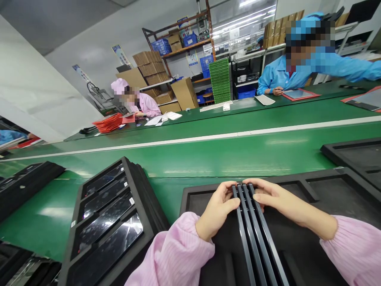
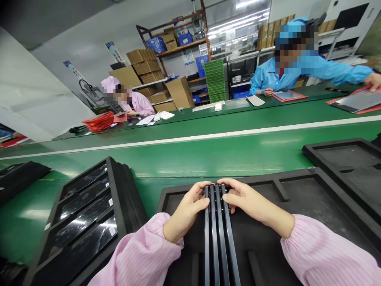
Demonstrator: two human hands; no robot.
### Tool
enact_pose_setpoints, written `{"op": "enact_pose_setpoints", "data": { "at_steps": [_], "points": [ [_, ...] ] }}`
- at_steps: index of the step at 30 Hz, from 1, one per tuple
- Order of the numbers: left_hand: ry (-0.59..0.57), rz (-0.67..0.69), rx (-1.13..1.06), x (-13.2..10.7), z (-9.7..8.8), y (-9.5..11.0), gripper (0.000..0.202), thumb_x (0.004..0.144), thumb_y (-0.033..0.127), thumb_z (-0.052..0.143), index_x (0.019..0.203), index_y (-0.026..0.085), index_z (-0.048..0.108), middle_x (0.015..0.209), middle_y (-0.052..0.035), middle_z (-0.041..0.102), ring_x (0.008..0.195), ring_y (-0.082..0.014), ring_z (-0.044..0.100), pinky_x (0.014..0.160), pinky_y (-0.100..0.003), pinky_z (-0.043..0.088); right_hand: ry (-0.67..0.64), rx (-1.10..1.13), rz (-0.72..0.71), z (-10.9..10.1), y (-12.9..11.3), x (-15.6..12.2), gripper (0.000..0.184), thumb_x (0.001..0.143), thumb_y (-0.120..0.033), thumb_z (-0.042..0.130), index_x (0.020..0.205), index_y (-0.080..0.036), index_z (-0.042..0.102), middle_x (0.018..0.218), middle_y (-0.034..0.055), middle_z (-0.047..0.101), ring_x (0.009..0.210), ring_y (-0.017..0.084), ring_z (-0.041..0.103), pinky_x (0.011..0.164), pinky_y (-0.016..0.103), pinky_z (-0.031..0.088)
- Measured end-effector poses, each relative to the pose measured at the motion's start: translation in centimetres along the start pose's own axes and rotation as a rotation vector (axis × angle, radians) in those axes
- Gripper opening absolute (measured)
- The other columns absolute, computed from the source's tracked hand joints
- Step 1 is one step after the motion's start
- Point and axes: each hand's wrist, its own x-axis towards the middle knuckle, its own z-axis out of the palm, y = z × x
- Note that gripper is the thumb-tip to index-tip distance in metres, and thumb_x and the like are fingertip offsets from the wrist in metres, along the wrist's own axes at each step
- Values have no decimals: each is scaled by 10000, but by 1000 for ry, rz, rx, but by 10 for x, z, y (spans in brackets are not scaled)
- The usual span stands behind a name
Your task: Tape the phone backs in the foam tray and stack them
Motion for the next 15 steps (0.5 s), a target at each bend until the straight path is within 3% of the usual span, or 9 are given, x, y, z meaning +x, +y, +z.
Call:
{"op": "enact_pose_setpoints", "data": {
  "at_steps": [3, 8, 12, 15],
  "points": [
    [-41, -11, 4, 0, -2, 2, 452, 571, 188, 670, 999, 198, 523, 1075, -52, 587, 1118, -232, 503, 1008, -377, 338, -77, 22, -9, -2, 0, -2, 611, 669, -416, 643, 1198, -172, 459, 877, 43, 566, 816, 201, 548, 726, 356, 468],
    [-56, -9, 0, -1, -2, 4, 462, 568, 179, 674, 1003, 211, 520, 1056, -42, 591, 1120, -230, 502, 1016, -387, 331, -66, 8, 11, -3, -2, -4, 623, 662, -422, 635, 1200, -176, 441, 883, 41, 562, 836, 204, 547, 745, 367, 460],
    [-30, -9, 8, 0, 1, 4, 436, 563, 190, 678, 975, 202, 536, 1005, -41, 609, 1074, -233, 525, 984, -383, 361, -8, -26, 17, 3, -6, -3, 531, 648, -411, 593, 1111, -184, 469, 831, 27, 553, 836, 210, 550, 716, 354, 467],
    [75, -11, 66, 1, 7, 4, 352, 595, 204, 648, 925, 189, 527, 932, -33, 600, 958, -211, 557, 880, -355, 424, 99, -66, 36, 10, -6, 1, 450, 643, -430, 562, 1016, -191, 481, 826, 24, 540, 806, 200, 543, 658, 323, 466]
  ]
}}
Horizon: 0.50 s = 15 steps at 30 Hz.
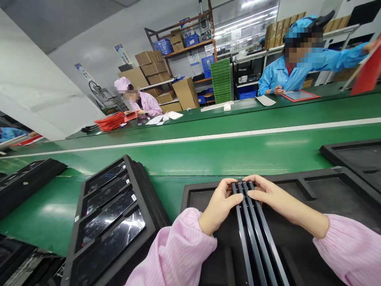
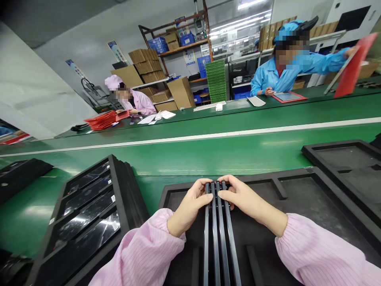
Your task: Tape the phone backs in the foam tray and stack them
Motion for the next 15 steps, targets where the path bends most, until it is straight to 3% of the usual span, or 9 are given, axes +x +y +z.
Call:
{"op": "enact_pose_setpoints", "data": {
  "at_steps": [4, 7, 15],
  "points": [
    [108, -28, 112, 1, 9, 1, 281, 615, 110, 562, 880, 185, 504, 868, -12, 574, 872, -177, 551, 811, -313, 430, 72, -41, 27, 7, 2, 4, 431, 614, -418, 541, 978, -203, 455, 775, 2, 510, 721, 175, 511, 623, 302, 435],
    [136, -28, 132, 1, 13, 1, 290, 625, 77, 526, 890, 188, 490, 860, -6, 565, 869, -171, 544, 816, -307, 423, 81, -50, 18, 8, 3, 4, 442, 606, -424, 539, 980, -204, 451, 799, 9, 510, 768, 190, 513, 644, 309, 429],
    [59, 0, 111, 0, 9, -2, 378, 620, 144, 572, 984, 183, 475, 969, -36, 554, 972, -202, 525, 884, -330, 402, 30, -32, -28, 4, 8, 2, 424, 676, -331, 594, 1057, -197, 468, 900, 28, 554, 857, 205, 539, 720, 326, 458]
  ]
}}
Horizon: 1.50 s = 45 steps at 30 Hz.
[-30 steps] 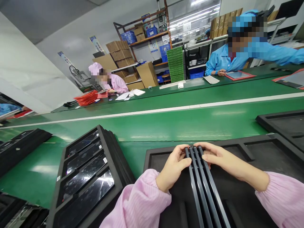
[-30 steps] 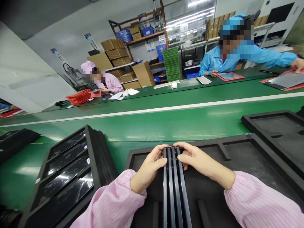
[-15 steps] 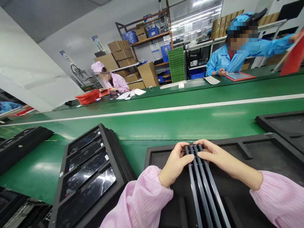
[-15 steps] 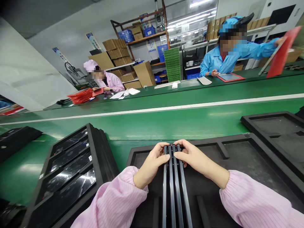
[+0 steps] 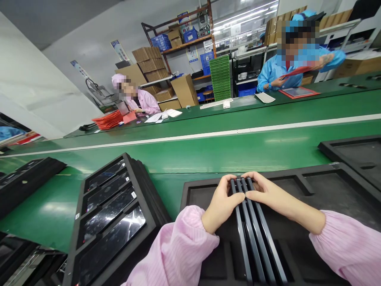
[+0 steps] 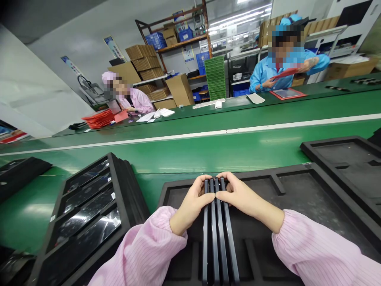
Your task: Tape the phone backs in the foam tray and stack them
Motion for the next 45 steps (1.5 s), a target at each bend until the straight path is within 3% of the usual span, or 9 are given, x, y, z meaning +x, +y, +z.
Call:
{"op": "enact_pose_setpoints", "data": {
  "at_steps": [5, 11, 14, 25, 32, 36, 39, 42, 45],
  "points": [
    [-51, 5, 33, -1, -6, -1, 432, 637, 208, 615, 1043, 186, 467, 1037, -58, 553, 1030, -231, 516, 923, -362, 385, -35, -22, -6, -6, 3, -1, 524, 704, -342, 641, 1171, -201, 449, 909, 33, 552, 860, 209, 545, 767, 350, 468],
    [-368, -9, -26, 1, -27, -1, 832, 580, 261, 760, 1295, 186, 341, 1374, -122, 384, 1307, -292, 302, 1076, -394, 238, -355, 62, -14, -23, 1, -7, 840, 697, -438, 696, 1367, -193, 253, 957, 52, 527, 909, 209, 534, 857, 385, 441],
    [-398, 3, -23, 2, -32, -3, 875, 601, 357, 777, 1334, 186, 329, 1413, -113, 349, 1338, -293, 246, 1104, -390, 181, -389, 69, -17, -27, 1, -9, 862, 716, -474, 684, 1387, -191, 223, 984, 64, 529, 968, 221, 522, 860, 383, 445],
    [-228, -23, 182, -3, -15, 0, 764, 602, 284, 661, 1273, 159, 318, 1248, -131, 452, 1170, -305, 443, 998, -438, 340, -185, -77, -12, -12, -2, -9, 762, 699, -304, 678, 1344, -205, 284, 1012, 70, 534, 915, 220, 558, 786, 383, 496],
    [-174, 41, 305, 1, -13, 5, 773, 607, 288, 660, 1277, 133, 308, 1363, -157, 357, 1277, -302, 332, 1044, -414, 288, -70, -159, 36, -14, -10, -10, 809, 663, -264, 703, 1359, -202, 294, 1126, 89, 533, 908, 211, 571, 766, 355, 508],
    [128, 64, 615, -28, 0, 9, 515, 657, 348, 668, 1075, 146, 445, 1198, -153, 485, 1155, -298, 444, 931, -415, 381, 37, -213, 77, -7, -18, -24, 842, 711, -387, 619, 1404, -183, 187, 1380, 159, 335, 954, 251, 576, 655, 343, 539],
    [31, 21, 774, -67, 17, 2, 247, 751, 408, 578, 792, 199, 453, 771, -25, 547, 758, -219, 548, 719, -370, 439, 145, -285, 90, 9, -20, -33, 970, 676, -470, 640, 1427, -135, 126, 1408, 204, 284, 1095, 340, 506, 783, 445, 508],
    [-35, 118, 913, -99, 33, -13, 300, 734, 441, 611, 776, 200, 436, 820, -41, 522, 813, -238, 510, 744, -391, 428, 248, -336, 57, 24, -20, -34, 1056, 546, -357, 752, 1420, -137, 201, 1402, 197, 300, 1230, 378, 368, 1005, 487, 328],
    [-41, 181, 939, -110, 38, -24, 355, 684, 436, 674, 796, 194, 440, 902, -72, 508, 896, -266, 477, 787, -428, 422, 278, -288, 27, 28, -20, -32, 916, 534, -207, 687, 1369, -140, 316, 1330, 162, 413, 1205, 329, 413, 1022, 428, 319]
  ]
}}
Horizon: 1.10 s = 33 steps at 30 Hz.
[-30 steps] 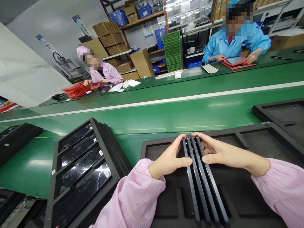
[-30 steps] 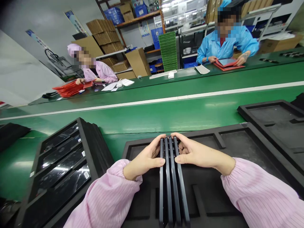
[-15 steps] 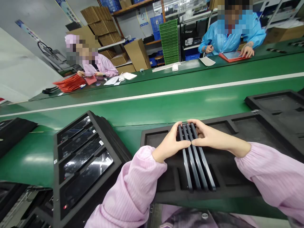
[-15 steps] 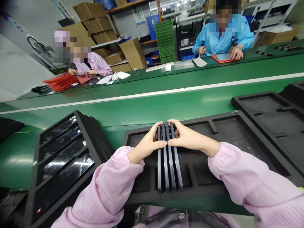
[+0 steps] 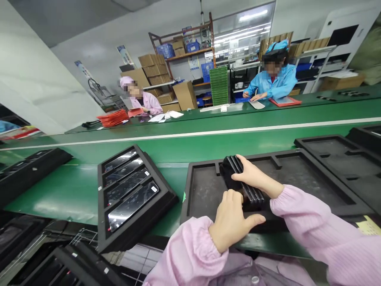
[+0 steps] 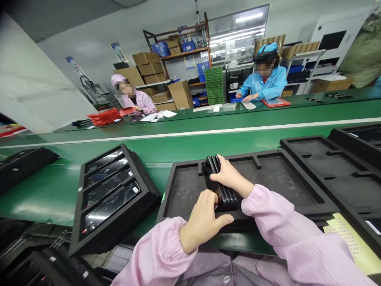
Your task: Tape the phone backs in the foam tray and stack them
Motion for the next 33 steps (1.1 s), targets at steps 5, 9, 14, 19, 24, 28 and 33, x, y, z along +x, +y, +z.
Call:
{"op": "enact_pose_setpoints", "data": {
  "at_steps": [5, 9, 14, 19, 24, 28, 33],
  "points": [
    [340, -6, -522, 5, -4, -3, 389, 625, 203, 663, 964, 195, 473, 1180, -97, 463, 1158, -271, 394, 990, -439, 315, -8, 211, -50, -14, -1, -14, 812, 598, -269, 553, 1347, -130, 273, 1247, 137, 494, 1056, 267, 546, 890, 391, 457],
    [175, -85, -1409, -2, -1, 12, 560, 611, 256, 656, 1132, 186, 466, 1146, -99, 562, 1112, -293, 505, 933, -416, 386, -25, 407, -231, -11, 5, -53, 784, 687, -427, 513, 1363, -186, 198, 1307, 119, 454, 1096, 255, 531, 916, 393, 455],
    [-136, -165, -1739, -34, 14, 25, 514, 515, 193, 691, 1017, 139, 596, 821, -92, 671, 842, -302, 625, 778, -401, 444, 80, 394, -521, 0, 38, -102, 741, 798, -614, 526, 1383, -253, 248, 1425, 106, 318, 1305, 275, 300, 1063, 459, 295],
    [-261, -227, -1671, -56, 15, 27, 544, 495, 145, 683, 1036, 146, 628, 836, -61, 668, 742, -202, 589, 676, -283, 394, 190, 18, -521, -34, 48, -116, 584, 824, -658, 458, 1221, -239, 545, 1377, 108, 396, 1261, 303, 366, 990, 453, 393],
    [-417, -333, -1551, -58, 20, 32, 575, 443, 30, 632, 998, 179, 649, 809, 3, 641, 678, -122, 521, 598, -213, 338, 19, -300, -599, -58, 9, -105, 239, 849, -430, 544, 915, -242, 675, 999, 64, 653, 929, 224, 610, 846, 372, 503],
    [-423, -369, -1543, -58, 24, 33, 590, 437, 20, 639, 998, 202, 649, 811, 7, 648, 683, -132, 534, 598, -217, 349, 89, -498, -917, -56, 4, -114, 240, 898, -221, 450, 800, -249, 667, 929, 34, 681, 909, 220, 624, 833, 404, 512],
    [-439, -384, -1629, -60, 16, 33, 568, 482, 111, 703, 1032, 231, 624, 719, 4, 635, 697, -182, 599, 641, -263, 382, -225, -632, -1105, -69, 25, -155, 321, 847, -170, 542, 1123, -320, 606, 989, -52, 681, 932, 161, 641, 988, 251, 456]
  ]
}}
